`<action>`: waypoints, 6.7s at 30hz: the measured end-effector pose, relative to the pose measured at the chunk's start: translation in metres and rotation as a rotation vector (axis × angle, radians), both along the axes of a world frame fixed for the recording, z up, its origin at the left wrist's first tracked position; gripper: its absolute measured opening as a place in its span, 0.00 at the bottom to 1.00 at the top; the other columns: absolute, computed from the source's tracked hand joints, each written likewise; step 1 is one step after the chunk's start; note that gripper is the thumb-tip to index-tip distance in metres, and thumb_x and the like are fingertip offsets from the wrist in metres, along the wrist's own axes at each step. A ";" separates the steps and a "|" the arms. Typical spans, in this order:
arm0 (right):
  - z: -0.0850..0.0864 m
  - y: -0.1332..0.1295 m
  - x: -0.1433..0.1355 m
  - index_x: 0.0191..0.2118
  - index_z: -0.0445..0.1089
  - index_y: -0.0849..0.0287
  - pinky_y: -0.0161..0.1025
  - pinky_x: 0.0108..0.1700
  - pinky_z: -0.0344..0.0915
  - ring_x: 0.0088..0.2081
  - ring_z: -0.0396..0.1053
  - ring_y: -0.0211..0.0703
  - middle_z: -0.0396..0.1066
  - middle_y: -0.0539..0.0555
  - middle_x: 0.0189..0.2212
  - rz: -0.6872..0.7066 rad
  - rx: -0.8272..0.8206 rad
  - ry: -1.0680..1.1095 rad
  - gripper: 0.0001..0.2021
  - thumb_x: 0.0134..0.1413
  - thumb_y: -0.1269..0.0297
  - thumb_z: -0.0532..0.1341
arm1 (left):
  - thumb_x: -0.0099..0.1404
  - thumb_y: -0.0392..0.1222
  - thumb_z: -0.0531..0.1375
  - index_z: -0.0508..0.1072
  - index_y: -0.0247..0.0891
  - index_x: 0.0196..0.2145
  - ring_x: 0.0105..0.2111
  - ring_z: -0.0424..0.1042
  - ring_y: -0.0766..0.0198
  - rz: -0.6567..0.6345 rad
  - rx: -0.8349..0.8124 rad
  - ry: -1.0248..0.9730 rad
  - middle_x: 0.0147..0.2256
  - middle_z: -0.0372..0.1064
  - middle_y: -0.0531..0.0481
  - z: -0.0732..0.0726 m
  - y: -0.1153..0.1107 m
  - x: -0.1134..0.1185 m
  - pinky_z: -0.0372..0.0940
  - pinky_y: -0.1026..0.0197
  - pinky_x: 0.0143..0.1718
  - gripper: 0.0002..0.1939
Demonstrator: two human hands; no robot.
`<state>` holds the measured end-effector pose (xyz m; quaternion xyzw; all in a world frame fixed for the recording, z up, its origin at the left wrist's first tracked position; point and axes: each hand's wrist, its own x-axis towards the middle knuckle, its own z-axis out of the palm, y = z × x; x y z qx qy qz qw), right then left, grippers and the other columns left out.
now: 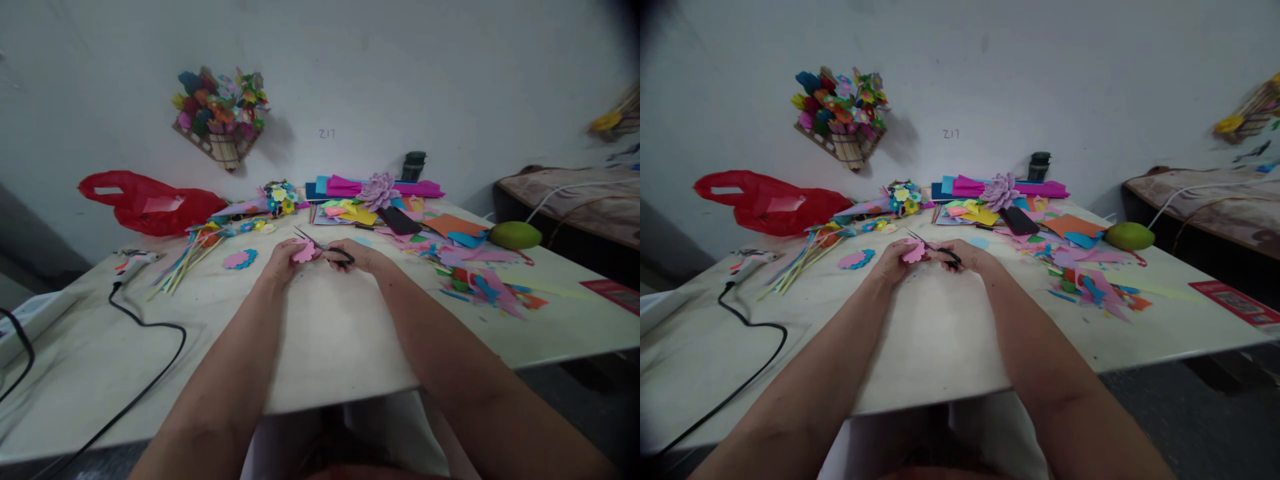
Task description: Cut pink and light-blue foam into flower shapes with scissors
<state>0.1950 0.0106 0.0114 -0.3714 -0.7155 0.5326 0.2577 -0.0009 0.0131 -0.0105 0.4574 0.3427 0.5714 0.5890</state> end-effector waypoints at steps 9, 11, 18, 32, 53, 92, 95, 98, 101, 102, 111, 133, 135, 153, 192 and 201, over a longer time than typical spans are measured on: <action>0.004 -0.006 -0.005 0.28 0.64 0.61 0.28 0.13 0.44 0.14 0.57 0.29 0.64 0.47 0.15 -0.029 0.001 0.008 0.13 0.59 0.58 0.58 | 0.42 0.38 0.69 0.73 0.32 0.24 0.22 0.67 0.68 0.025 0.003 -0.012 0.22 0.69 0.51 0.000 0.000 0.000 0.63 0.65 0.26 0.11; 0.001 -0.005 -0.007 0.28 0.64 0.61 0.27 0.13 0.45 0.14 0.57 0.29 0.65 0.47 0.16 -0.040 0.008 0.024 0.13 0.58 0.58 0.59 | 0.42 0.37 0.69 0.73 0.33 0.23 0.21 0.66 0.69 0.036 0.004 -0.019 0.22 0.69 0.51 0.001 -0.001 0.000 0.62 0.65 0.25 0.10; -0.004 -0.002 -0.010 0.28 0.63 0.61 0.27 0.12 0.45 0.14 0.58 0.28 0.65 0.47 0.16 -0.053 -0.013 0.042 0.14 0.57 0.57 0.61 | 0.42 0.39 0.69 0.73 0.32 0.24 0.22 0.67 0.68 0.048 0.004 -0.008 0.23 0.70 0.50 0.001 -0.002 0.000 0.63 0.65 0.26 0.11; -0.001 -0.004 -0.015 0.28 0.64 0.61 0.27 0.12 0.45 0.13 0.58 0.28 0.64 0.47 0.15 -0.101 -0.002 0.044 0.13 0.55 0.57 0.62 | 0.44 0.35 0.68 0.73 0.32 0.23 0.20 0.66 0.70 0.055 -0.027 -0.046 0.20 0.69 0.51 0.007 -0.006 0.004 0.62 0.67 0.23 0.09; -0.002 -0.002 -0.014 0.25 0.63 0.60 0.29 0.14 0.45 0.13 0.55 0.29 0.62 0.46 0.14 -0.112 0.002 0.053 0.16 0.50 0.54 0.65 | 0.42 0.36 0.69 0.74 0.32 0.24 0.21 0.68 0.68 0.108 -0.024 -0.048 0.22 0.71 0.50 0.005 -0.004 0.003 0.64 0.66 0.24 0.10; 0.007 -0.004 -0.026 0.37 0.66 0.62 0.28 0.19 0.53 0.17 0.64 0.32 0.67 0.45 0.16 -0.430 0.000 0.274 0.16 0.38 0.77 0.66 | 0.40 0.38 0.70 0.76 0.32 0.25 0.22 0.70 0.65 0.068 0.026 0.099 0.23 0.73 0.46 -0.001 -0.002 0.006 0.66 0.63 0.26 0.12; 0.003 0.000 -0.022 0.37 0.66 0.62 0.27 0.15 0.46 0.16 0.64 0.32 0.68 0.46 0.16 -0.415 -0.029 0.215 0.13 0.43 0.76 0.66 | 0.41 0.37 0.71 0.76 0.32 0.25 0.23 0.72 0.64 0.093 0.043 0.026 0.24 0.73 0.46 -0.002 0.000 0.004 0.69 0.61 0.29 0.12; -0.002 0.005 -0.017 0.37 0.67 0.62 0.27 0.14 0.44 0.16 0.66 0.33 0.70 0.49 0.17 -0.357 -0.064 0.193 0.09 0.49 0.73 0.64 | 0.42 0.37 0.71 0.76 0.31 0.26 0.24 0.73 0.63 0.105 0.035 -0.028 0.25 0.74 0.45 -0.001 0.000 0.004 0.69 0.61 0.30 0.12; -0.003 0.006 -0.013 0.34 0.67 0.63 0.27 0.13 0.44 0.15 0.65 0.32 0.69 0.50 0.18 -0.259 -0.058 0.163 0.07 0.53 0.66 0.64 | 0.44 0.35 0.71 0.75 0.31 0.27 0.26 0.73 0.63 0.129 0.022 -0.074 0.26 0.74 0.45 0.001 -0.001 0.004 0.70 0.62 0.31 0.11; -0.003 0.005 -0.012 0.33 0.66 0.63 0.27 0.12 0.45 0.15 0.65 0.31 0.70 0.50 0.18 -0.223 -0.053 0.152 0.08 0.54 0.64 0.64 | 0.44 0.35 0.70 0.75 0.31 0.27 0.26 0.74 0.64 0.140 0.016 -0.090 0.26 0.74 0.46 0.002 -0.002 0.004 0.70 0.62 0.32 0.11; -0.003 0.000 -0.009 0.31 0.66 0.63 0.27 0.13 0.50 0.17 0.64 0.31 0.71 0.51 0.20 -0.069 -0.020 0.127 0.14 0.58 0.55 0.61 | 0.51 0.28 0.65 0.72 0.32 0.27 0.29 0.77 0.60 0.210 -0.079 -0.232 0.26 0.73 0.48 0.008 -0.003 0.005 0.71 0.64 0.31 0.05; -0.014 0.006 -0.019 0.30 0.65 0.62 0.26 0.12 0.49 0.16 0.64 0.30 0.68 0.48 0.19 -0.116 0.023 0.138 0.13 0.58 0.56 0.60 | 0.56 0.27 0.61 0.70 0.32 0.28 0.30 0.77 0.61 0.250 -0.189 -0.301 0.28 0.73 0.46 0.011 -0.003 0.015 0.71 0.65 0.31 0.04; -0.016 0.006 -0.018 0.30 0.65 0.61 0.26 0.12 0.49 0.16 0.64 0.30 0.68 0.48 0.19 -0.114 0.031 0.135 0.14 0.58 0.55 0.60 | 0.57 0.27 0.61 0.70 0.32 0.28 0.30 0.77 0.62 0.249 -0.193 -0.299 0.28 0.74 0.46 0.011 -0.004 0.016 0.71 0.66 0.30 0.04; -0.008 -0.001 -0.023 0.32 0.67 0.62 0.26 0.12 0.47 0.14 0.59 0.28 0.65 0.46 0.17 -0.183 -0.006 0.098 0.09 0.60 0.61 0.59 | 0.57 0.27 0.62 0.71 0.33 0.29 0.28 0.76 0.65 0.253 -0.178 -0.296 0.28 0.74 0.47 0.011 -0.005 0.018 0.70 0.66 0.31 0.04; -0.007 0.000 -0.010 0.31 0.64 0.61 0.28 0.14 0.48 0.17 0.62 0.30 0.70 0.49 0.20 -0.081 -0.007 0.151 0.16 0.57 0.51 0.59 | 0.50 0.31 0.69 0.71 0.33 0.28 0.28 0.76 0.64 0.258 -0.049 -0.202 0.25 0.73 0.49 0.009 -0.005 0.015 0.70 0.64 0.33 0.09; -0.009 0.003 -0.008 0.32 0.64 0.61 0.27 0.14 0.49 0.17 0.63 0.30 0.70 0.50 0.21 -0.061 0.005 0.138 0.15 0.59 0.52 0.58 | 0.49 0.33 0.70 0.70 0.33 0.28 0.28 0.76 0.63 0.239 -0.023 -0.213 0.24 0.72 0.50 0.007 -0.005 0.015 0.71 0.64 0.33 0.11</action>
